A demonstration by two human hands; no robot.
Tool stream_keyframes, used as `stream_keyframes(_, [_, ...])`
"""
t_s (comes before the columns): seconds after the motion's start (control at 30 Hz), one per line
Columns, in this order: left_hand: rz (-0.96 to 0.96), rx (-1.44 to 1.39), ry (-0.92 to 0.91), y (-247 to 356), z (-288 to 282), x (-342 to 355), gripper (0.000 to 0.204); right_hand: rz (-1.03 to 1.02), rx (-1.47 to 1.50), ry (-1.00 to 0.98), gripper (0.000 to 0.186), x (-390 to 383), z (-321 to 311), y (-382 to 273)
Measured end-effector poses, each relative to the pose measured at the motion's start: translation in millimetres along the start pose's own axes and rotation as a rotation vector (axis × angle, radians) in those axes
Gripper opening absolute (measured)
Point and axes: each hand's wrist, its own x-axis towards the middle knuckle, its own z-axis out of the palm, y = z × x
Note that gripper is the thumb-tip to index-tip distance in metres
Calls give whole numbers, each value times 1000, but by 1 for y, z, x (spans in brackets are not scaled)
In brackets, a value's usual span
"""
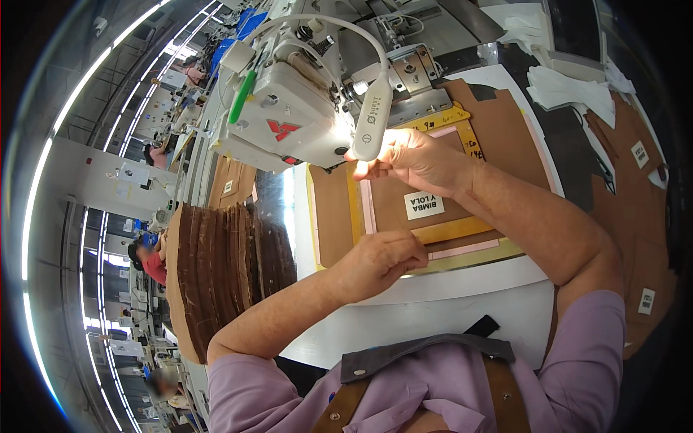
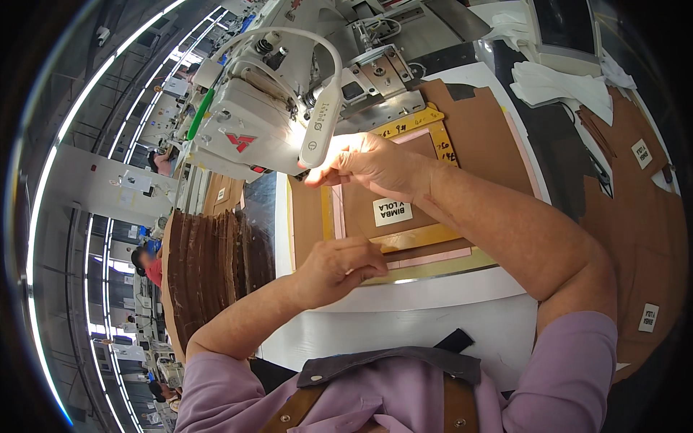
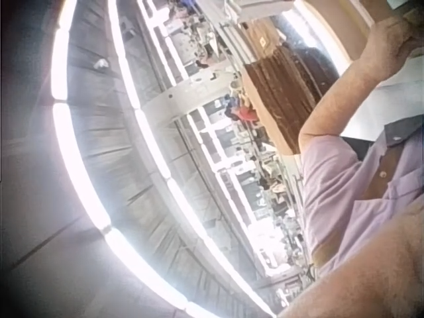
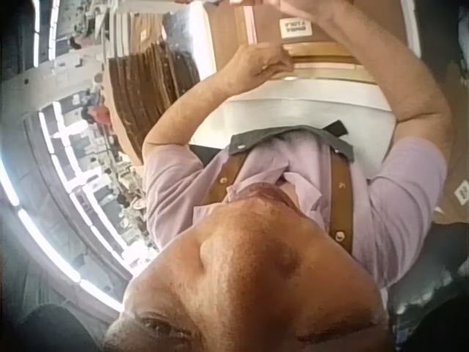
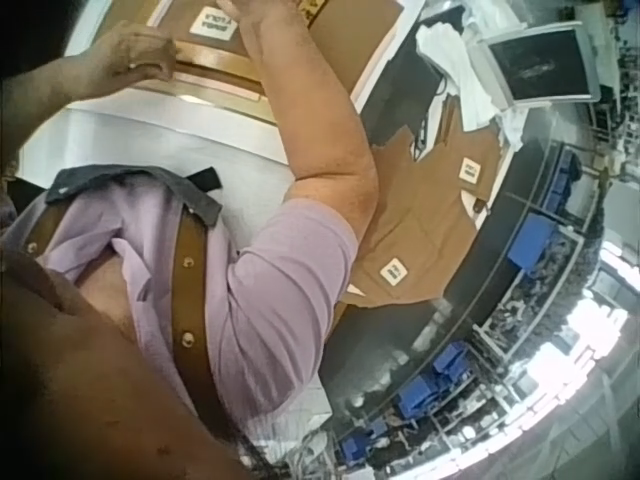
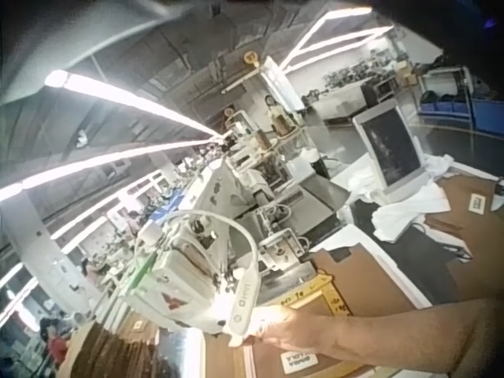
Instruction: The recorder is aligning and sewing leather pocket components onto a larger piece using an industrial sewing machine.
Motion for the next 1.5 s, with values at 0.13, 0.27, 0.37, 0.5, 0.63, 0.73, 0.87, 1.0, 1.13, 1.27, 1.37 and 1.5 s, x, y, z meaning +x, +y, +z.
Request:
stream_keyframes(0.13, [-8, -186, -159, -16, 12, -6, 14, 158, 240, -112, 24, -3, -1, -8])
stream_keyframes(0.27, [43, -147, -31, 22, -32, 0, 23, 171, -13, 199, 15, 6, -6, -3])
stream_keyframes(0.37, [65, 136, 78, 54, -91, 3, 24, 208, -176, 277, 21, 10, -11, 1])
stream_keyframes(0.5, [165, 515, -7, 99, -132, 9, 22, 116, -354, 370, 22, 21, -16, 4])
stream_keyframes(0.63, [137, 1067, 298, 96, -156, 35, 12, 103, -375, 408, 25, 33, -22, 7])
stream_keyframes(0.73, [270, 1393, 170, 85, -178, 74, 5, 171, -393, 388, 23, 36, -13, -2])
stream_keyframes(0.87, [150, 1719, -178, 59, -183, 100, 5, 185, -341, 303, 24, 28, -16, 2])
stream_keyframes(1.0, [151, 1777, -231, 53, -183, 109, 6, 307, -333, 300, 22, 25, -18, -2])
stream_keyframes(1.13, [165, 1833, -246, 58, -185, 110, 7, 111, -346, 367, 21, 31, -16, 6])
stream_keyframes(1.27, [85, 1986, -305, 64, -183, 113, 7, 21, -346, 448, 21, 46, -34, 26])
stream_keyframes(1.37, [74, 2036, -408, 68, -177, 118, 7, -39, -504, 482, 21, 46, -42, 25])
stream_keyframes(1.5, [60, 2002, -285, 54, -180, 118, 8, -50, -574, 529, 22, 52, -45, 29])
